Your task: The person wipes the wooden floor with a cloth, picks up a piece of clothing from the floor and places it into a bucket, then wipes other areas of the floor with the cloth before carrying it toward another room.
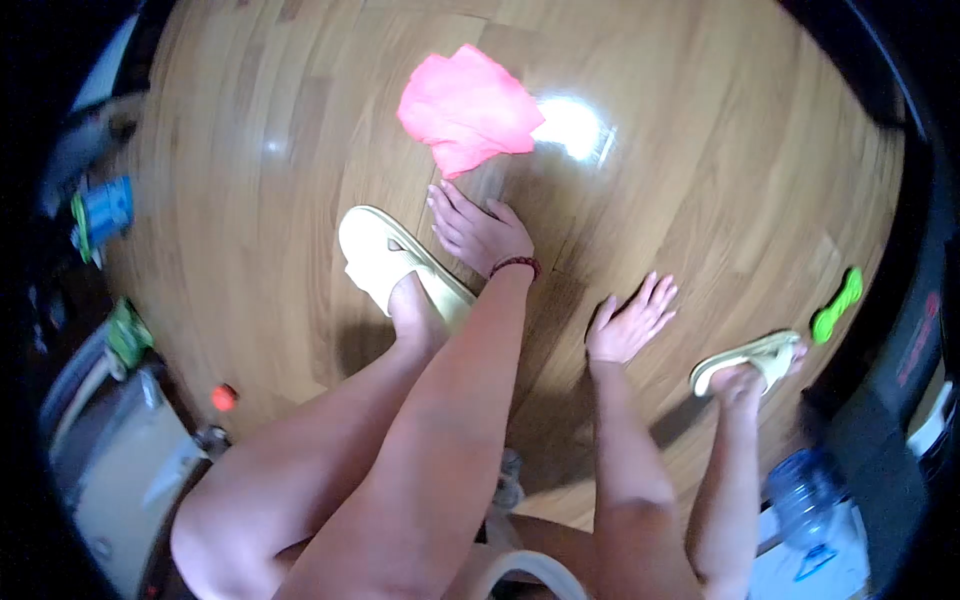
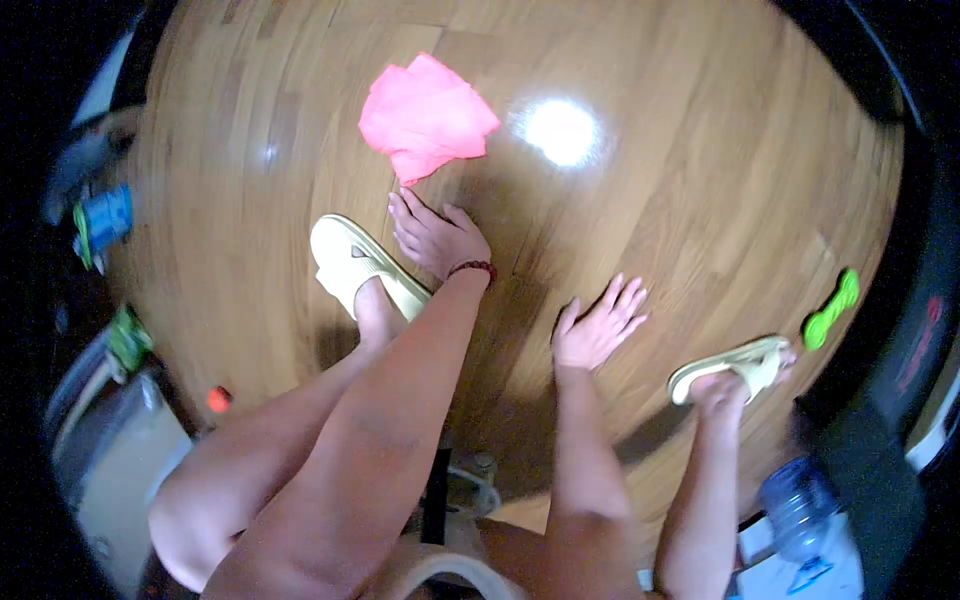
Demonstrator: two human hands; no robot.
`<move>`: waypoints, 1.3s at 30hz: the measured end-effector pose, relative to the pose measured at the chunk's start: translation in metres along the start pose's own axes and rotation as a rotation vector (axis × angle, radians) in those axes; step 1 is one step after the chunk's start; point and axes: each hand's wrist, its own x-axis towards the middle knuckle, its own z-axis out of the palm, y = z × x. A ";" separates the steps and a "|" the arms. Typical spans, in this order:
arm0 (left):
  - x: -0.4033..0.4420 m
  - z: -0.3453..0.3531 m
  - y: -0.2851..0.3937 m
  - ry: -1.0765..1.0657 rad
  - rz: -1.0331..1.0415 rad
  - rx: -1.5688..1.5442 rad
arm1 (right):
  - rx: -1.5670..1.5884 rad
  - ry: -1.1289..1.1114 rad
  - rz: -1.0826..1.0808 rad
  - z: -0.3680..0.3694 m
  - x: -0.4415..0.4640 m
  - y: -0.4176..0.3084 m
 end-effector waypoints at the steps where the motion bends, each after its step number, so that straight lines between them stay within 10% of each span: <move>1: -0.002 0.007 -0.005 0.048 0.045 -0.007 | 0.004 -0.028 0.012 -0.004 -0.001 0.003; 8: 0.035 -0.032 -0.010 0.026 0.459 -0.398 | 0.019 -0.110 0.075 -0.006 0.000 0.011; 12: 0.107 0.009 0.045 -0.278 0.267 0.238 | 0.020 -0.096 0.063 0.000 -0.003 0.013; 14: 0.091 0.028 0.071 -0.087 0.395 0.385 | 0.018 -0.074 0.038 0.004 -0.004 0.015; 21: 0.128 0.032 0.114 -0.257 1.438 -0.056 | -0.008 -0.196 0.070 -0.004 -0.001 0.009; 24: 0.188 0.033 0.141 -0.142 1.759 0.329 | 0.017 -0.191 0.075 -0.003 0.000 0.010; 28: 0.264 0.043 0.147 -0.423 0.819 0.453 | 0.036 -0.181 0.063 -0.002 -0.001 0.009; 39: 0.113 0.014 0.032 -0.268 0.230 0.372 | 0.032 -0.070 0.013 0.008 -0.006 0.017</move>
